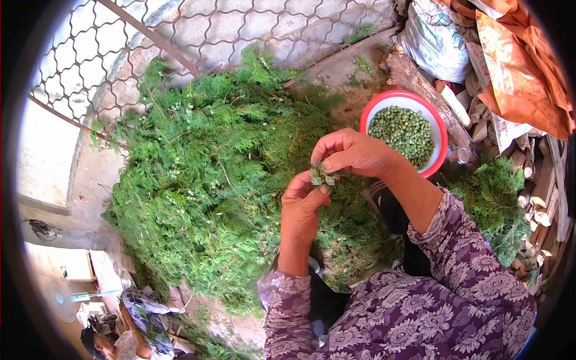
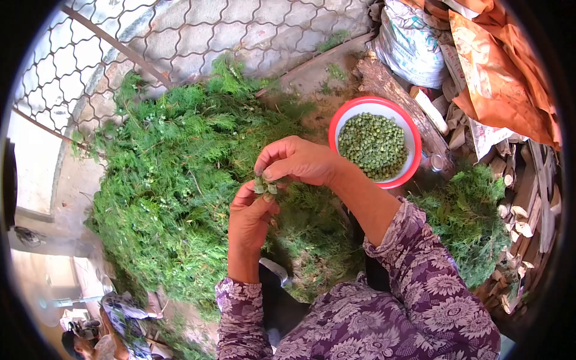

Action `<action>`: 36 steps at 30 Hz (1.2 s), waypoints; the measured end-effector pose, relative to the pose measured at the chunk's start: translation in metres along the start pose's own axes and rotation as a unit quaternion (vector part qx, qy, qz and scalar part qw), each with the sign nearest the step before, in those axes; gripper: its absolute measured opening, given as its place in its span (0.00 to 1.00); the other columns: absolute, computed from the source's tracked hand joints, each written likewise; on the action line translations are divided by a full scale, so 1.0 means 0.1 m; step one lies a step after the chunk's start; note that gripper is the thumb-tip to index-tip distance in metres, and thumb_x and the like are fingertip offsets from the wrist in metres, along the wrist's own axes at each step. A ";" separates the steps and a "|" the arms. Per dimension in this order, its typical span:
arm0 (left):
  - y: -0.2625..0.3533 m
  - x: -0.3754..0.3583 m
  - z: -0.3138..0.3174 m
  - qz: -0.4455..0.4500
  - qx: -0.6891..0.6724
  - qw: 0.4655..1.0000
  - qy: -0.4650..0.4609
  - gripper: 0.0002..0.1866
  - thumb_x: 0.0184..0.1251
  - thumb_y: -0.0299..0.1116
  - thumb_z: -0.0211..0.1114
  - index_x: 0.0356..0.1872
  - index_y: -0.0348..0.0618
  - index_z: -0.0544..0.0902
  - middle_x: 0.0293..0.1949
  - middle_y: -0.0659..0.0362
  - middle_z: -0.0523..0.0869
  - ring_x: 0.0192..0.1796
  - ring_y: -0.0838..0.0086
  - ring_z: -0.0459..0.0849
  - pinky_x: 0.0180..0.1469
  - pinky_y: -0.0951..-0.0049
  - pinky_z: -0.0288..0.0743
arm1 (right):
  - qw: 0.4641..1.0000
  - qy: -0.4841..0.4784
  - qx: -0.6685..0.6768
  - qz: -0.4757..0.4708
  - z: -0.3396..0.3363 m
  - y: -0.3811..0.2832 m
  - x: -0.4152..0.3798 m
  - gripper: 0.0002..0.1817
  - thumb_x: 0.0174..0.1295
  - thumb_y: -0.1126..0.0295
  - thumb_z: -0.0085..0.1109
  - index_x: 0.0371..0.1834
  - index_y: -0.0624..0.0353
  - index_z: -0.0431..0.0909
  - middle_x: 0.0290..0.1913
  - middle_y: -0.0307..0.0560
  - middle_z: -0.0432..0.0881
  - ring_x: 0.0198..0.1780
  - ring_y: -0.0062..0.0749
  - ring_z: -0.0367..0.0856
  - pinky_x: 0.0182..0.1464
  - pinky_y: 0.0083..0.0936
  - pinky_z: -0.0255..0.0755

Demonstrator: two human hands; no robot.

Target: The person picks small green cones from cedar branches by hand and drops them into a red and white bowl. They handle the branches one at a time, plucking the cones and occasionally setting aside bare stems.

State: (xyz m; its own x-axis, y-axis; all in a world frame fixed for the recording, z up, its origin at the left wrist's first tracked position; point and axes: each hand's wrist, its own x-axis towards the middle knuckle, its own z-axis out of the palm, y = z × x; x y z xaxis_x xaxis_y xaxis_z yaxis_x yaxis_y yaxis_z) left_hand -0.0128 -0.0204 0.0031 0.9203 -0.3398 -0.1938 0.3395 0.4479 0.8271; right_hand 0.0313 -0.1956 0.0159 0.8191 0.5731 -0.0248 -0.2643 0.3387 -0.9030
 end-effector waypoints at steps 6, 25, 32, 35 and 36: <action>-0.04 0.00 0.07 0.040 -0.003 0.999 -0.011 0.16 0.52 0.21 0.64 0.44 0.41 0.74 0.39 0.55 0.81 0.35 0.77 0.78 0.34 0.78 0.72 | 0.999 0.012 0.047 -0.004 0.03 0.00 0.00 0.10 0.51 0.72 0.57 0.36 0.64 0.75 0.31 0.38 0.77 0.30 0.17 0.72 0.33 0.16 0.67; 0.04 0.01 0.12 -0.012 -0.106 0.994 -0.013 0.09 0.57 0.24 0.60 0.39 0.41 0.73 0.29 0.58 0.79 0.18 0.80 0.69 0.25 0.74 0.69 | 0.999 0.031 -0.010 -0.014 -0.04 0.02 0.01 0.10 0.52 0.75 0.58 0.37 0.66 0.74 0.31 0.40 0.76 0.29 0.18 0.72 0.31 0.15 0.67; 0.00 -0.02 0.05 -0.070 -0.096 0.993 -0.017 0.08 0.58 0.27 0.60 0.38 0.42 0.75 0.30 0.58 0.80 0.16 0.81 0.67 0.24 0.74 0.65 | 0.996 0.063 -0.062 -0.032 -0.05 -0.02 -0.01 0.09 0.50 0.75 0.57 0.35 0.64 0.76 0.27 0.37 0.76 0.27 0.16 0.72 0.29 0.14 0.66; -0.02 -0.01 0.04 -0.031 -0.062 0.997 0.021 0.06 0.58 0.25 0.60 0.36 0.41 0.76 0.29 0.57 0.80 0.16 0.81 0.67 0.24 0.75 0.66 | 0.978 0.158 -0.121 -0.064 -0.10 -0.01 0.00 0.08 0.51 0.74 0.58 0.35 0.63 0.77 0.27 0.35 0.76 0.27 0.15 0.71 0.28 0.13 0.66; -0.02 0.00 0.04 -0.010 -0.038 0.999 0.037 0.05 0.58 0.24 0.60 0.35 0.41 0.76 0.28 0.57 0.81 0.15 0.81 0.68 0.23 0.75 0.66 | 0.978 0.156 -0.122 -0.063 -0.10 -0.03 -0.01 0.08 0.51 0.74 0.58 0.35 0.63 0.77 0.27 0.35 0.76 0.27 0.15 0.71 0.28 0.13 0.66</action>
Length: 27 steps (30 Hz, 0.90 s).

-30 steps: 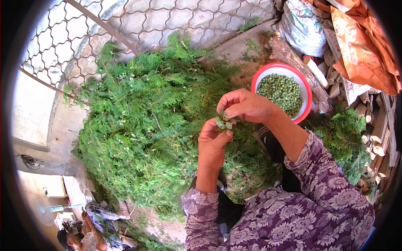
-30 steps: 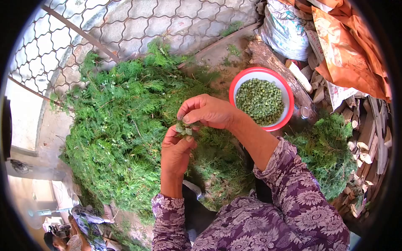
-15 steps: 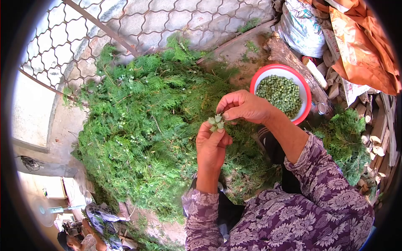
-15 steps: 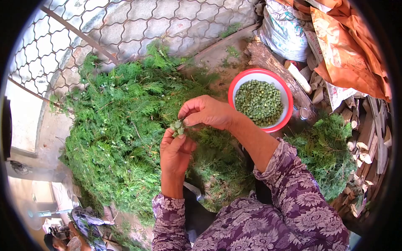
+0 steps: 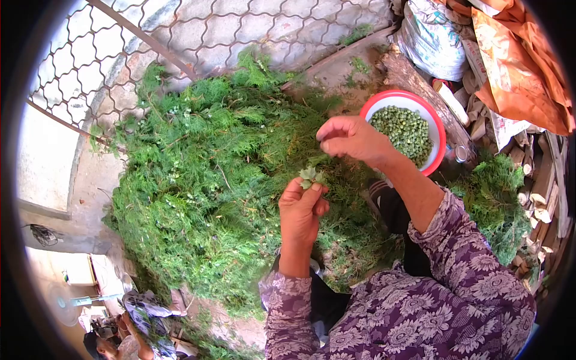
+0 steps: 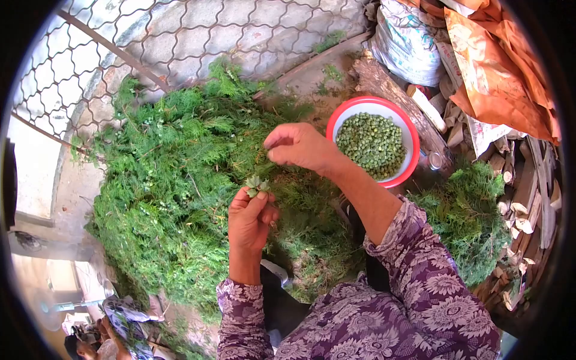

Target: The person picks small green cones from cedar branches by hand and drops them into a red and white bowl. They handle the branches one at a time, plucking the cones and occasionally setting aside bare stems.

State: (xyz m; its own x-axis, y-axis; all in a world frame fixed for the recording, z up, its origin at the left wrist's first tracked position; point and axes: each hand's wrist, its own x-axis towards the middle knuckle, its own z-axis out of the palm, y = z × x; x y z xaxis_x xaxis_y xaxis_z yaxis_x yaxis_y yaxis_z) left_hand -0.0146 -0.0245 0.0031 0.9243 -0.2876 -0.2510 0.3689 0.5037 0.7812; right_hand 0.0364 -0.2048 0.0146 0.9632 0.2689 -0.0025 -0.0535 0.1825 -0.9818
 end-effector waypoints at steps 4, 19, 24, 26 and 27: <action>-0.03 0.02 -0.03 0.011 0.024 0.999 0.035 0.06 0.57 0.23 0.60 0.36 0.40 0.76 0.26 0.58 0.80 0.15 0.82 0.68 0.22 0.77 0.66 | 0.999 0.054 -0.004 0.002 -0.04 -0.05 -0.01 0.08 0.53 0.69 0.59 0.35 0.61 0.76 0.26 0.34 0.76 0.26 0.15 0.71 0.28 0.13 0.65; -0.02 0.00 0.05 0.053 0.086 0.994 0.029 0.06 0.57 0.24 0.61 0.36 0.39 0.77 0.25 0.60 0.80 0.14 0.84 0.67 0.19 0.83 0.62 | 0.990 -0.097 -0.044 0.090 0.16 -0.03 -0.05 0.13 0.54 0.58 0.61 0.28 0.58 0.77 0.21 0.32 0.74 0.21 0.14 0.68 0.23 0.13 0.62; -0.01 0.01 0.01 0.054 0.020 0.998 -0.011 0.05 0.58 0.27 0.61 0.35 0.40 0.76 0.25 0.60 0.80 0.15 0.83 0.65 0.21 0.78 0.65 | 0.981 -0.097 0.124 0.111 0.19 0.06 -0.06 0.11 0.57 0.61 0.57 0.31 0.57 0.77 0.23 0.33 0.75 0.24 0.15 0.71 0.26 0.14 0.64; 0.02 0.01 0.01 0.060 -0.005 0.998 -0.021 0.04 0.58 0.26 0.60 0.34 0.40 0.77 0.25 0.60 0.80 0.15 0.83 0.67 0.22 0.80 0.66 | 0.974 -0.110 0.158 0.115 0.20 0.11 -0.05 0.10 0.58 0.62 0.56 0.33 0.57 0.76 0.25 0.34 0.76 0.25 0.15 0.72 0.27 0.14 0.65; 0.03 0.01 0.02 0.067 -0.030 0.997 -0.031 0.03 0.59 0.25 0.60 0.33 0.39 0.77 0.25 0.59 0.80 0.16 0.83 0.68 0.22 0.82 0.66 | 0.966 -0.124 0.192 0.119 0.20 0.13 -0.05 0.09 0.59 0.63 0.54 0.35 0.58 0.76 0.26 0.34 0.76 0.25 0.16 0.72 0.28 0.14 0.66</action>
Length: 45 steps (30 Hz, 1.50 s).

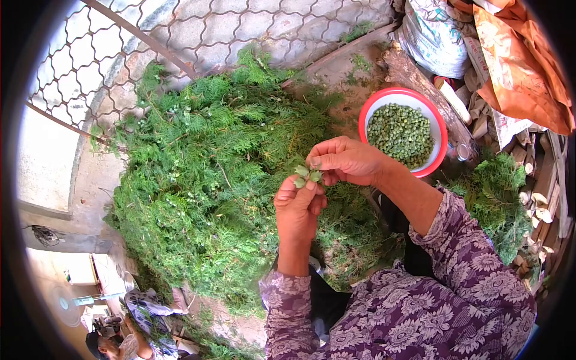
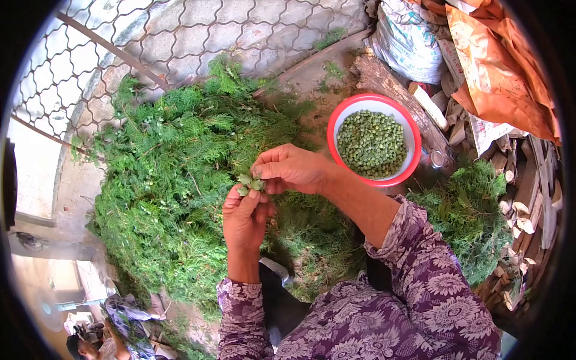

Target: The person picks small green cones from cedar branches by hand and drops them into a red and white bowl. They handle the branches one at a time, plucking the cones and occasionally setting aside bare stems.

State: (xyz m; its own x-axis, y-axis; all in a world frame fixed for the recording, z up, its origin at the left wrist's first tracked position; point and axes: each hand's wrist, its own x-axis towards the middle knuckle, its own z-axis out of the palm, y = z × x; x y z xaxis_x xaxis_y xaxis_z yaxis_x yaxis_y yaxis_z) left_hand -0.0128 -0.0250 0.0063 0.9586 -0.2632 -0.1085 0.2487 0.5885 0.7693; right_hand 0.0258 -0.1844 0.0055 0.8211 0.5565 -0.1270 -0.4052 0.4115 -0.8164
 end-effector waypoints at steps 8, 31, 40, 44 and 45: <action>0.03 0.00 -0.03 0.002 -0.009 1.000 0.004 0.03 0.58 0.25 0.60 0.33 0.39 0.77 0.24 0.59 0.80 0.16 0.82 0.68 0.24 0.79 0.69 | 0.987 -0.041 0.154 -0.023 0.01 -0.04 -0.01 0.08 0.60 0.67 0.52 0.38 0.59 0.73 0.32 0.38 0.77 0.28 0.20 0.75 0.28 0.17 0.68; 0.05 0.00 -0.01 -0.015 -0.026 1.000 -0.003 0.03 0.58 0.27 0.61 0.31 0.40 0.77 0.22 0.61 0.79 0.16 0.82 0.68 0.25 0.79 0.67 | 0.995 -0.078 0.054 -0.002 0.08 -0.02 -0.03 0.08 0.58 0.69 0.55 0.36 0.62 0.73 0.24 0.36 0.75 0.21 0.13 0.66 0.21 0.12 0.58; 0.06 -0.01 -0.01 -0.015 -0.023 1.000 -0.006 0.04 0.57 0.28 0.61 0.33 0.41 0.78 0.24 0.62 0.79 0.16 0.82 0.66 0.26 0.79 0.63 | 0.970 -0.024 0.232 -0.067 0.24 -0.12 -0.08 0.05 0.59 0.72 0.52 0.37 0.60 0.72 0.28 0.40 0.74 0.23 0.19 0.70 0.22 0.13 0.60; 0.04 0.01 -0.01 0.036 0.098 0.990 0.094 0.03 0.54 0.24 0.64 0.29 0.38 0.79 0.24 0.58 0.81 0.16 0.82 0.70 0.20 0.83 0.64 | 0.988 0.013 0.129 -0.083 0.13 -0.21 -0.12 0.05 0.59 0.71 0.52 0.37 0.59 0.72 0.27 0.38 0.74 0.23 0.18 0.69 0.21 0.12 0.59; 0.04 0.01 0.01 0.054 0.124 0.982 0.136 0.03 0.53 0.23 0.65 0.27 0.37 0.79 0.23 0.58 0.82 0.16 0.82 0.71 0.18 0.85 0.63 | 0.993 0.011 0.082 -0.082 0.06 -0.20 -0.11 0.06 0.58 0.70 0.53 0.36 0.59 0.72 0.27 0.38 0.74 0.22 0.17 0.69 0.21 0.12 0.59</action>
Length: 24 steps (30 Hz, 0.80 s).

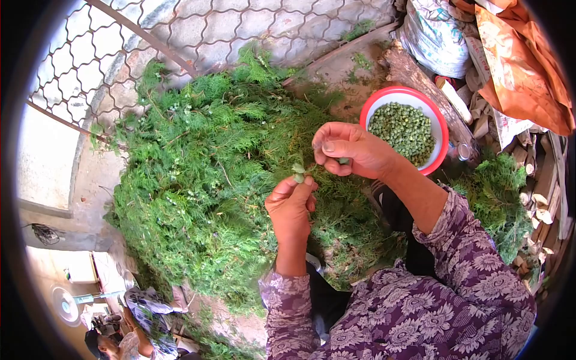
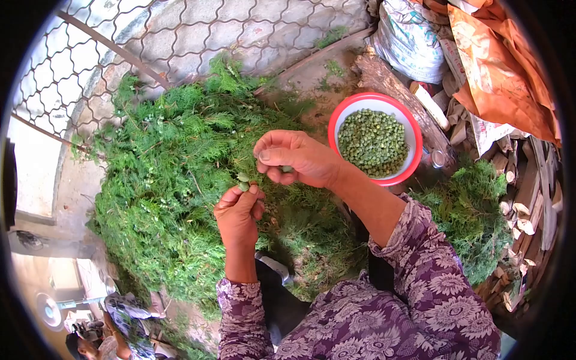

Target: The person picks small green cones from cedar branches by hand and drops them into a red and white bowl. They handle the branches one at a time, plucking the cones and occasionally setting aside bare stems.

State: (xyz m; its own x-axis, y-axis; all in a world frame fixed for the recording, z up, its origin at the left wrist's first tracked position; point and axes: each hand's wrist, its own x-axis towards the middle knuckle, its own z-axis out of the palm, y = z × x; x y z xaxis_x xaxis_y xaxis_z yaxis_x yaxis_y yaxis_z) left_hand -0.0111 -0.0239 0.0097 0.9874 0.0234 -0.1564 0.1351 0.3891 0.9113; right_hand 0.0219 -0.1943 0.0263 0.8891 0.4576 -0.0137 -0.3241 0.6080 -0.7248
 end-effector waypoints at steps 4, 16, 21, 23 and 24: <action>-0.02 -0.02 0.00 0.014 0.081 0.997 -0.009 0.01 0.52 0.22 0.65 0.25 0.36 0.80 0.22 0.58 0.82 0.16 0.84 0.72 0.15 0.86 0.61 | 0.987 0.024 -0.155 0.025 -0.01 0.00 -0.02 0.08 0.56 0.67 0.57 0.33 0.60 0.73 0.25 0.36 0.74 0.22 0.14 0.68 0.20 0.12 0.59; -0.11 -0.03 0.02 0.098 0.193 0.974 -0.074 0.05 0.56 0.22 0.62 0.34 0.36 0.82 0.24 0.65 0.80 0.26 0.87 0.73 0.28 0.87 0.66 | 0.943 0.022 -0.326 0.063 0.01 -0.02 -0.03 0.13 0.52 0.62 0.60 0.32 0.61 0.76 0.24 0.36 0.75 0.23 0.15 0.70 0.22 0.14 0.63; -0.03 0.00 0.01 0.019 0.101 0.989 -0.102 0.03 0.56 0.23 0.62 0.32 0.38 0.82 0.22 0.63 0.80 0.18 0.85 0.70 0.18 0.86 0.62 | 0.969 0.034 -0.222 0.101 -0.03 -0.02 -0.04 0.10 0.56 0.64 0.57 0.32 0.60 0.76 0.24 0.36 0.75 0.19 0.14 0.69 0.19 0.11 0.61; -0.01 0.00 0.01 0.011 0.069 0.992 -0.101 0.03 0.55 0.22 0.62 0.31 0.38 0.82 0.22 0.62 0.80 0.18 0.84 0.72 0.18 0.85 0.63 | 0.984 0.015 -0.125 0.124 -0.07 0.02 -0.03 0.09 0.58 0.66 0.54 0.34 0.60 0.76 0.24 0.38 0.76 0.19 0.15 0.70 0.18 0.10 0.61; -0.01 0.00 0.01 0.003 0.037 0.994 -0.100 0.03 0.54 0.20 0.61 0.30 0.38 0.81 0.21 0.60 0.80 0.19 0.82 0.73 0.18 0.85 0.64 | 0.984 0.015 -0.124 0.124 -0.08 0.02 -0.03 0.09 0.58 0.66 0.54 0.34 0.60 0.76 0.24 0.38 0.76 0.19 0.15 0.70 0.18 0.10 0.61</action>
State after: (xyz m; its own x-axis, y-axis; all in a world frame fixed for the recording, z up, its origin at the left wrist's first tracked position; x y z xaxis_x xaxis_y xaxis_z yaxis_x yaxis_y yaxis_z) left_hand -0.0108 -0.0252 0.0096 0.9838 -0.1609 -0.0788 0.1276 0.3203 0.9387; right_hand 0.0212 -0.2000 0.0195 0.8025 0.5510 -0.2289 -0.4465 0.3003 -0.8428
